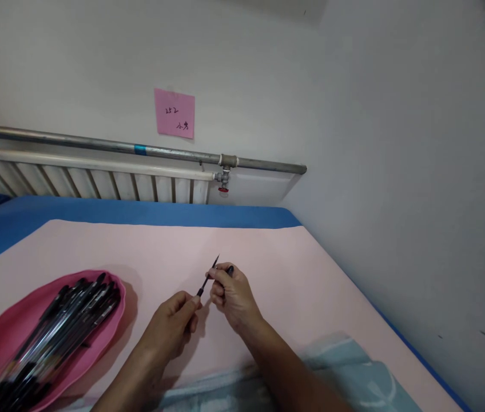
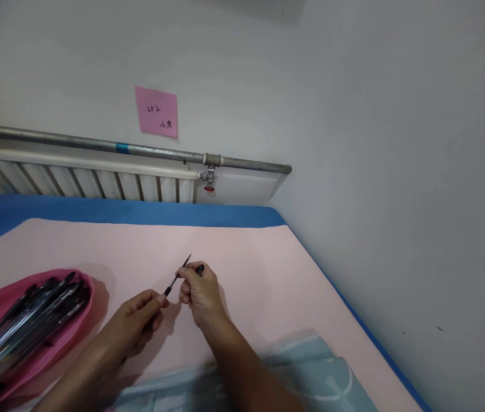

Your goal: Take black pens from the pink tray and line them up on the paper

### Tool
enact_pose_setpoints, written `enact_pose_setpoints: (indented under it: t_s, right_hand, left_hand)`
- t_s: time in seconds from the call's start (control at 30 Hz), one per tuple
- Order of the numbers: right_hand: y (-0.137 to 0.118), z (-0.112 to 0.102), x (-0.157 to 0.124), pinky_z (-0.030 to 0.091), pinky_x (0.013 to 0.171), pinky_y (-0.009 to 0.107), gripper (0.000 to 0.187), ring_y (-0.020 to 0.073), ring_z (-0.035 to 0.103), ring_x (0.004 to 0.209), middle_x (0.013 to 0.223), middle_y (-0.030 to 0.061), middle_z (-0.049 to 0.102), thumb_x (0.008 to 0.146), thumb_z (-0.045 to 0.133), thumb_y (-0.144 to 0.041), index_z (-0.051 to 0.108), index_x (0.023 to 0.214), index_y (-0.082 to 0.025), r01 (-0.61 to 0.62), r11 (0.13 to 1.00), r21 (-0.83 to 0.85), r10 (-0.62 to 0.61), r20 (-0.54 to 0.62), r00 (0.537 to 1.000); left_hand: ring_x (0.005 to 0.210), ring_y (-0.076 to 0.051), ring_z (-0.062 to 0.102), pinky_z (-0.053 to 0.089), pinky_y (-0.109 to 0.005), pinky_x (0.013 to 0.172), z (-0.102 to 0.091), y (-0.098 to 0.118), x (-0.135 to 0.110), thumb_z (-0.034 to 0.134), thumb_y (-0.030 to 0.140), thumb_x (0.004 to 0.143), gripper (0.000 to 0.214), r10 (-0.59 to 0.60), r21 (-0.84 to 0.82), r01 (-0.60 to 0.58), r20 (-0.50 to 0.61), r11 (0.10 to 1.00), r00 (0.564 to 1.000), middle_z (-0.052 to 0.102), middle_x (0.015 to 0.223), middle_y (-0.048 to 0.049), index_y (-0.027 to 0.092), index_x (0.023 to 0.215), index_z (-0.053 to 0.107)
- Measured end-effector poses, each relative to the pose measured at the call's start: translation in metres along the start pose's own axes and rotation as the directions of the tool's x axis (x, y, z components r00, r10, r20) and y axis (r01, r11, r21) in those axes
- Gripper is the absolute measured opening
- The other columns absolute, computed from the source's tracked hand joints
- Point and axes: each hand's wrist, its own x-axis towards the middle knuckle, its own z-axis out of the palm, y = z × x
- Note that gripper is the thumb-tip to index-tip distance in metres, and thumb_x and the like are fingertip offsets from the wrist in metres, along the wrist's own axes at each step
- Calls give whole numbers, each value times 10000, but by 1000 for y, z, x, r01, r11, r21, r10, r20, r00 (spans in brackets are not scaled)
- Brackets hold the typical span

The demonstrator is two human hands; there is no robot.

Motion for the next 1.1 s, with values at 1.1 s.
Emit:
enact_pose_setpoints:
  t_s: [1.1]
  right_hand:
    - [56,7,-9,340,564,208,82,118,519,655,733,-25,603,777,525,-277,573,831,-239,365,299,-882,-46,369,928]
  left_hand:
    - [390,-119,536,347,-223,420,-58,3,8,436,290,770,214,146,815,106,-228,570,963,641,593,-3,161,887,560]
